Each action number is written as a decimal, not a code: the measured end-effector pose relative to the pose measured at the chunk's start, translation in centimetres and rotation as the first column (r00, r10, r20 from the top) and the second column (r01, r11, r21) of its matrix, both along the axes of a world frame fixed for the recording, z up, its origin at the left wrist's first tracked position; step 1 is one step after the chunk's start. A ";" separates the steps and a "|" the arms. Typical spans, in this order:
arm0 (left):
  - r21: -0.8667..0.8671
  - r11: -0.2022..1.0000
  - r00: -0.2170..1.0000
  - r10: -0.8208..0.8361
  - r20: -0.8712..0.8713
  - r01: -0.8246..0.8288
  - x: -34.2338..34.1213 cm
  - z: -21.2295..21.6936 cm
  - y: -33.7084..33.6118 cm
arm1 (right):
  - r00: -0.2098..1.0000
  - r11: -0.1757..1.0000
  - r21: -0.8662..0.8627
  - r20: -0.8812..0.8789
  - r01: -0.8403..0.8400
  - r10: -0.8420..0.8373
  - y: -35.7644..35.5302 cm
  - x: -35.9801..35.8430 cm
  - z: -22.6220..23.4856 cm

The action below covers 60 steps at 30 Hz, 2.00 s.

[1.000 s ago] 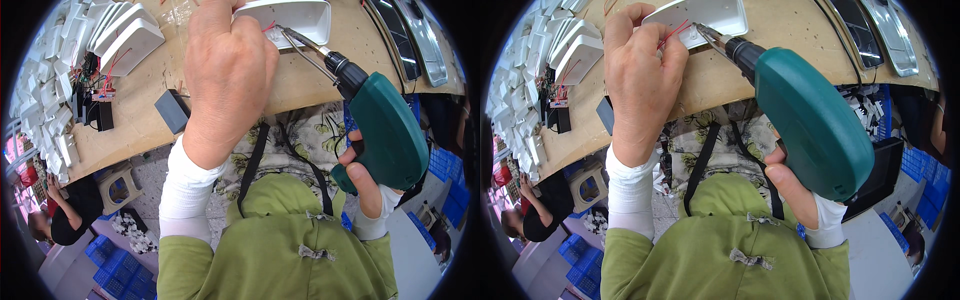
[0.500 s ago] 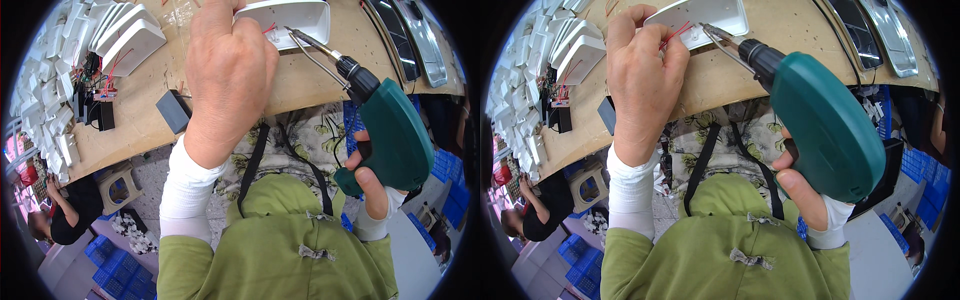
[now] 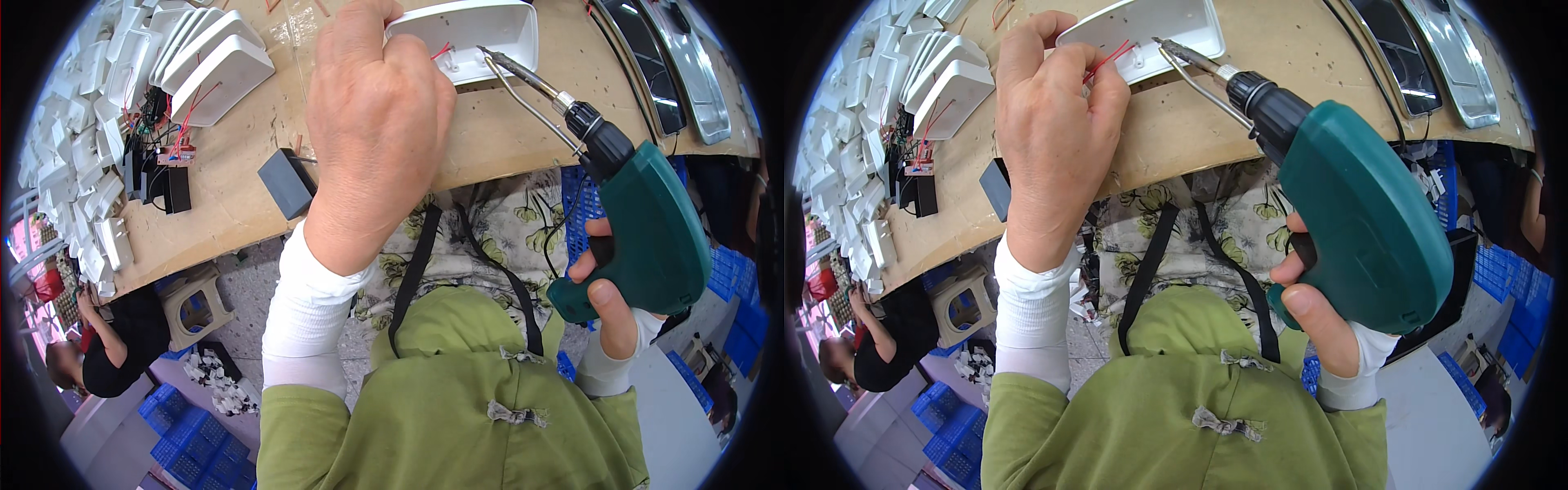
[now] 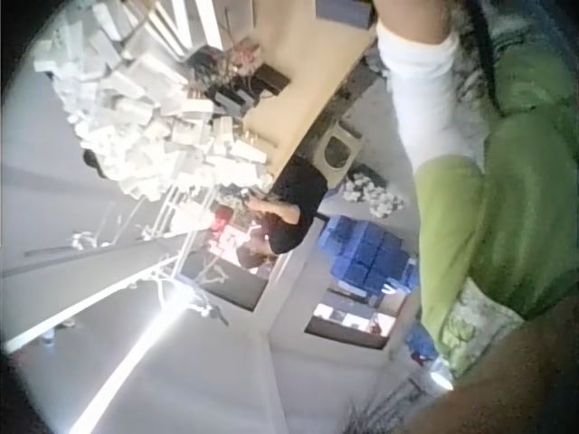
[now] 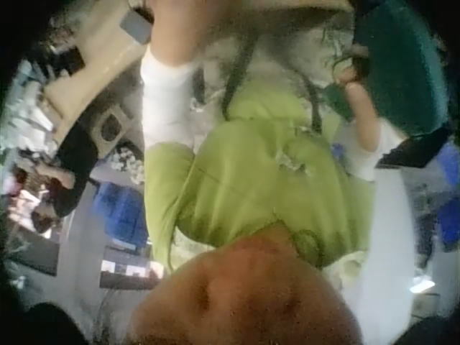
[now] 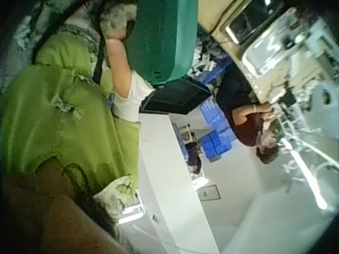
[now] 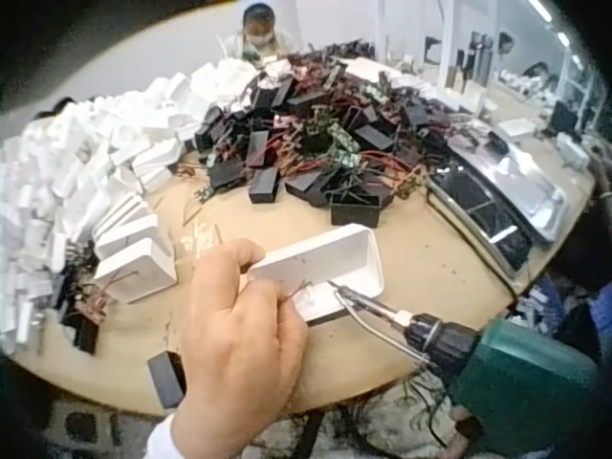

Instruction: Soldering wires and components into white plastic electronic housings at a factory workbench.

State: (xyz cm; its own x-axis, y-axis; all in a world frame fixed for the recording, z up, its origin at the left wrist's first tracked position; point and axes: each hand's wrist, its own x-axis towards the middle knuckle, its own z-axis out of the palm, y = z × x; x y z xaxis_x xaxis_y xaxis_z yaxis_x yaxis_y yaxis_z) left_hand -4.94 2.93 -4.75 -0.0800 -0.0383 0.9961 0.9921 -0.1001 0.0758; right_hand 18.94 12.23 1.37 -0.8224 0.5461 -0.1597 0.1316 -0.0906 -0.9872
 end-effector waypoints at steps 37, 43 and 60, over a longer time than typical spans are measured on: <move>-0.645 0.715 0.909 0.410 0.073 -0.270 4.0 3.9 -4.5 | 0.996 0.999 -0.038 -0.089 0.009 -0.013 0.7 0.4 -0.4; -0.625 0.741 0.925 0.371 0.077 -0.245 3.8 3.3 -4.6 | 0.998 1.000 -0.032 -0.058 0.001 -0.003 0.7 0.5 -0.3; -0.686 0.511 0.760 0.643 -0.095 -0.518 4.2 3.7 -3.2 | 0.998 0.998 -0.066 -0.055 -0.002 -0.001 0.8 0.6 -0.9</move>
State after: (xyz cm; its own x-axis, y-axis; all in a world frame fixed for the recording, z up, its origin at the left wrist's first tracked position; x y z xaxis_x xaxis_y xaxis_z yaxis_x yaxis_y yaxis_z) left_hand -0.70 -0.28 -1.08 -0.4318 0.4973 0.7525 0.7761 0.6300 0.0290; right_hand 19.58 12.99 0.47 -0.8313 0.5353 -0.1496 0.0770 -0.1557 -0.9848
